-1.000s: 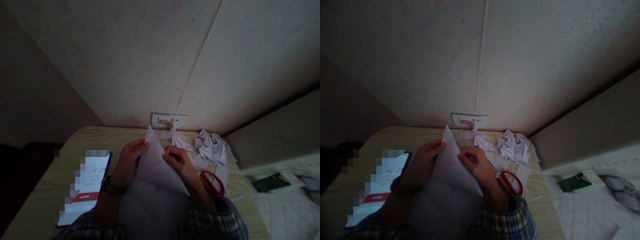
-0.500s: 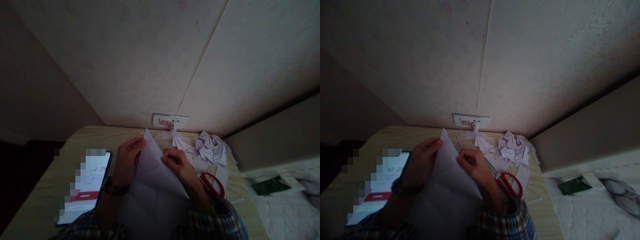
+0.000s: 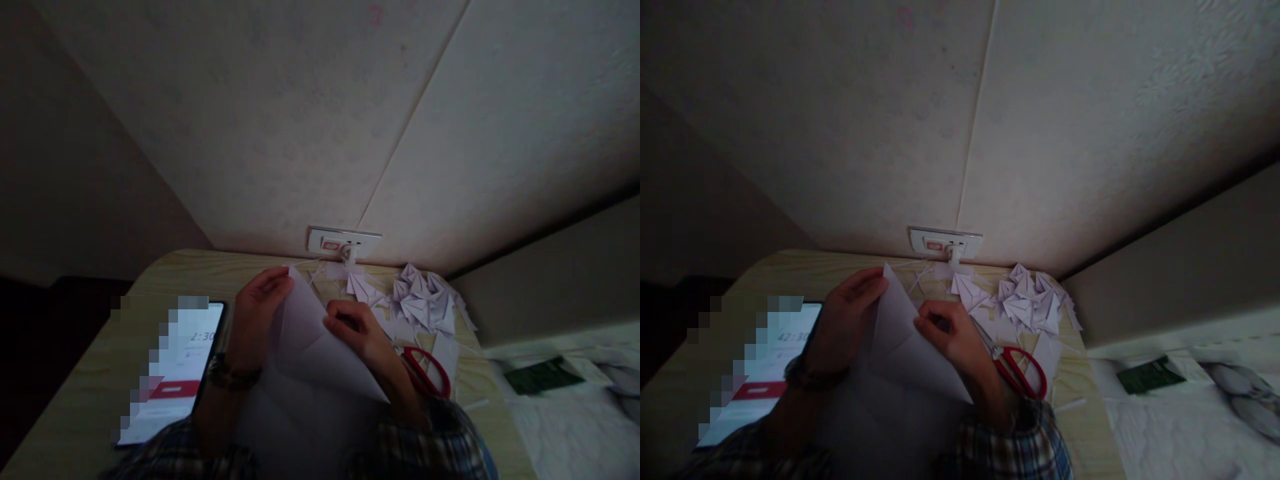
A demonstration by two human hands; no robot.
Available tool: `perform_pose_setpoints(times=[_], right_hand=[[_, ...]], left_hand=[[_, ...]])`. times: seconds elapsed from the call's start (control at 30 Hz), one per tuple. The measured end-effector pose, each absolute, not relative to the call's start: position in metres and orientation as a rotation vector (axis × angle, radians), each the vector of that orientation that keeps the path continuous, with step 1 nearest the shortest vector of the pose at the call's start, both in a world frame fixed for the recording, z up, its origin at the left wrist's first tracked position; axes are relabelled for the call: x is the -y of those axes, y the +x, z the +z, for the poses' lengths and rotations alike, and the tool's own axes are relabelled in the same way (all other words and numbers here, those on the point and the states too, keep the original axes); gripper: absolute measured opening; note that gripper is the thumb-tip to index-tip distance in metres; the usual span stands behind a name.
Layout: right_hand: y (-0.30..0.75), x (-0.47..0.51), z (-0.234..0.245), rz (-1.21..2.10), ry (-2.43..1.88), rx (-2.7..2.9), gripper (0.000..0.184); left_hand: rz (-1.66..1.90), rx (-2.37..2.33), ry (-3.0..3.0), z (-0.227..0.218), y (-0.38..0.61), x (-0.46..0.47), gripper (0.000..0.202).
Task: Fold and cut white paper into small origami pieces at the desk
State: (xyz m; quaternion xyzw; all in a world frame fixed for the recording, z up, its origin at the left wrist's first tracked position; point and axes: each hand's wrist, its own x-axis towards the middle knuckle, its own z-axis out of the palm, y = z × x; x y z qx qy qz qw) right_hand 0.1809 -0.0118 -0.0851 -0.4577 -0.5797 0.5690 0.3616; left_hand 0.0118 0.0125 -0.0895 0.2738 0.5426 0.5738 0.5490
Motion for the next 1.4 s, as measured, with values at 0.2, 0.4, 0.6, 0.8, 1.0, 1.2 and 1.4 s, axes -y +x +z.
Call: perform_pose_setpoints(times=[0.2, 0.4, 0.6, 0.8, 1.0, 1.2, 1.4], right_hand=[[0.182, 0.012, -0.088, 1.506, -1.182, 1.538, 0.03], [0.182, 0.012, -0.086, 1.534, -1.181, 1.574, 0.031], [0.183, 0.012, -0.089, 1.545, -1.179, 1.586, 0.033], [0.182, 0.009, -0.085, 1.563, -1.164, 1.608, 0.037], [0.179, 0.011, -0.089, 1.395, -1.21, 1.454, 0.027], [0.184, 0.008, -0.102, 1.019, -1.295, 1.208, 0.027], [0.188, 0.006, -0.103, 0.825, -1.3, 1.16, 0.026]], left_hand=[[1.397, -1.306, 0.671, -0.094, 0.01, -0.013, 0.032], [1.422, -1.349, 0.737, -0.088, 0.011, -0.01, 0.019], [1.483, -1.347, 0.751, -0.088, 0.011, -0.012, 0.017], [1.504, -1.285, 0.641, -0.092, 0.01, -0.013, 0.025], [1.456, -1.238, 0.635, -0.088, 0.01, -0.012, 0.037], [1.19, -1.122, 0.747, -0.079, 0.015, -0.009, 0.039], [1.167, -1.164, 0.797, -0.089, 0.016, -0.01, 0.019]])
